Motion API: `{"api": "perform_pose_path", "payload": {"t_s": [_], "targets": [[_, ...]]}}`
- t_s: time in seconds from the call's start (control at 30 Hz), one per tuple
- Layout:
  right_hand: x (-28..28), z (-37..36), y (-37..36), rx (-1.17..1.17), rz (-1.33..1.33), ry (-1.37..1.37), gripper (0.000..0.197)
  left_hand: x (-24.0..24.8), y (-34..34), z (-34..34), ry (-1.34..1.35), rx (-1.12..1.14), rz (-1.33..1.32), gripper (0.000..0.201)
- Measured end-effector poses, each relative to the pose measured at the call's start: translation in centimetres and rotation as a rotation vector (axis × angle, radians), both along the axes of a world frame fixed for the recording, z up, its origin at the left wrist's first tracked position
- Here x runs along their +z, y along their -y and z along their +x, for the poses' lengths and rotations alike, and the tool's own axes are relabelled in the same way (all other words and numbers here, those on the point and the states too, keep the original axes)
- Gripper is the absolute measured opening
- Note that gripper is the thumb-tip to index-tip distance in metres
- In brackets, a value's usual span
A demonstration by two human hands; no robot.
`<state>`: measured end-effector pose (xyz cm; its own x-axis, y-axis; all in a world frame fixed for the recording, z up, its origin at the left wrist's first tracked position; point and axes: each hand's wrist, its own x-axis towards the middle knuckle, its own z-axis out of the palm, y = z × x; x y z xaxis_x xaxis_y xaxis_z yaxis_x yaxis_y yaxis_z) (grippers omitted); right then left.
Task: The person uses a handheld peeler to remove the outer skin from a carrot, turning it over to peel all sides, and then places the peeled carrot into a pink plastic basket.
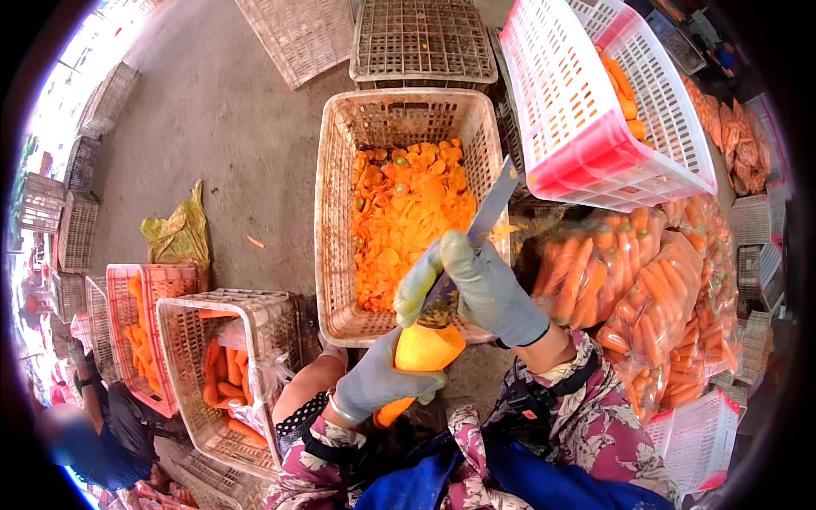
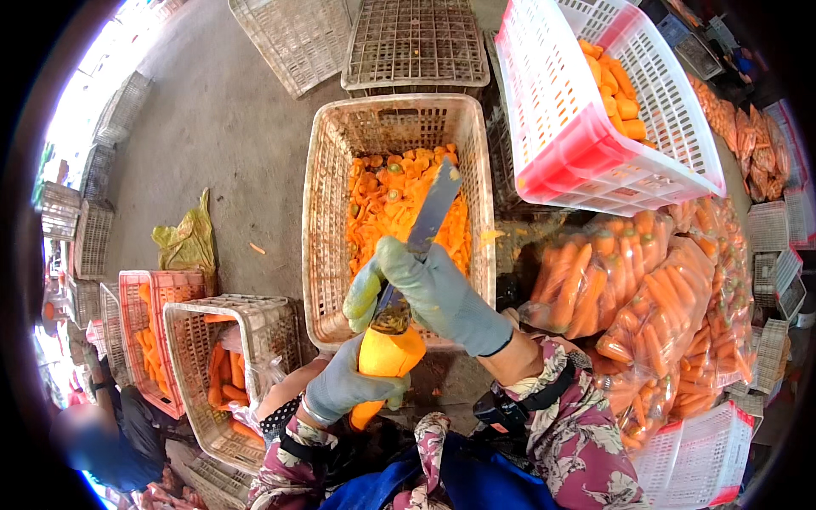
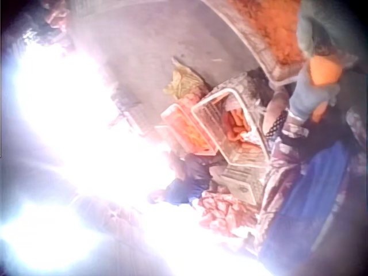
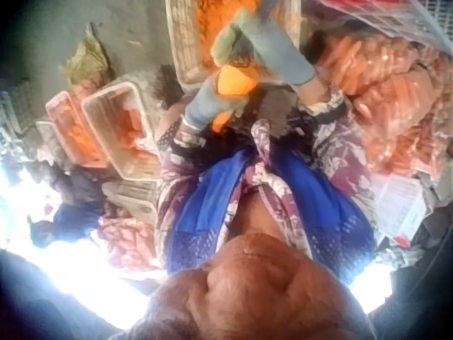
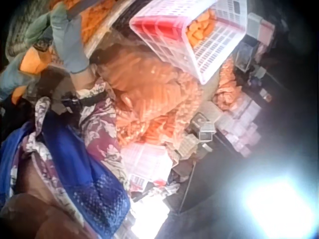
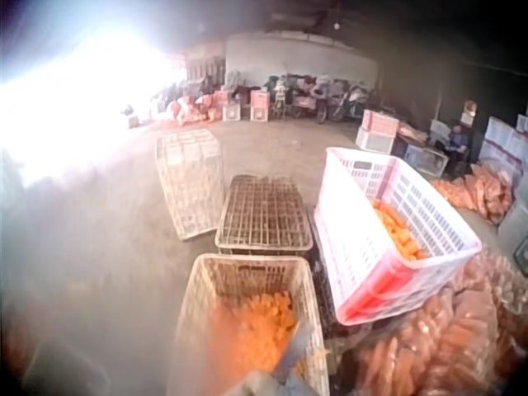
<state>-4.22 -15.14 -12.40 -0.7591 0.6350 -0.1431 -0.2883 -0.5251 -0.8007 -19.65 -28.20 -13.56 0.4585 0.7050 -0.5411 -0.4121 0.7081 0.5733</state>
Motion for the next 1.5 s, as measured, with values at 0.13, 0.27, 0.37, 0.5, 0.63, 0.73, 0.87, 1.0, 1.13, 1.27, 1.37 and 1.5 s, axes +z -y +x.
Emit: {"api": "perform_pose_path", "payload": {"t_s": [0.13, 0.27, 0.37, 0.5, 0.63, 0.73, 0.87, 1.0, 1.13, 1.27, 1.37, 1.5], "targets": [[0.5, -0.2, 0.2, 0.023, 0.041, -0.121, 0.065, 0.4, -0.2, -0.3, 0.009, -0.002, -0.025, 0.053], [-0.4, -0.6, 0.9, 0.019, -0.018, -0.087, 0.049, 0.5, 0.1, -0.5, 0.006, -0.009, -0.034, 0.054], [-0.5, -1.2, 1.1, -0.006, -0.103, 0.021, 0.046, 0.1, 0.3, -0.7, -0.037, -0.036, -0.032, 0.054], [-0.3, -2.0, 1.1, -0.013, -0.181, 0.201, 0.055, -0.4, 0.4, 0.1, -0.341, -0.037, 0.307, 0.059], [-1.0, -2.3, 0.8, -0.098, -0.345, 0.232, 0.053, -0.6, 0.8, 0.7, -0.605, -0.06, 0.502, 0.066], [-1.5, -2.4, 0.7, -0.156, -0.449, 0.207, 0.051, -0.9, 0.9, 0.7, -0.763, -0.038, 0.572, 0.069], [-2.0, -2.7, 0.5, -0.249, -0.57, 0.199, 0.05, -0.8, 0.9, 1.3, -0.925, 0.004, 0.564, 0.066], [-4.7, -2.2, 0.2, -0.398, -0.6, 0.139, 0.049, -2.1, 1.7, 1.1, -1.043, 0.201, 0.736, 0.065], [-4.7, -1.8, -0.1, -0.567, -0.654, 0.123, 0.047, -1.8, 1.3, 0.9, -1.118, 0.417, 0.712, 0.069], [-3.2, -2.0, -0.3, -0.428, -0.613, -0.175, 0.052, -1.8, 0.8, 0.9, -1.027, 0.443, 0.591, 0.07], [-1.4, -2.4, -0.3, -0.334, -0.495, -0.196, 0.059, -1.4, 0.2, 1.1, -0.699, 0.452, 0.422, 0.064], [-0.2, -2.5, 0.6, -0.313, -0.279, -0.125, 0.062, -2.3, 0.1, 0.8, -0.405, 0.489, 0.283, 0.064]]}}
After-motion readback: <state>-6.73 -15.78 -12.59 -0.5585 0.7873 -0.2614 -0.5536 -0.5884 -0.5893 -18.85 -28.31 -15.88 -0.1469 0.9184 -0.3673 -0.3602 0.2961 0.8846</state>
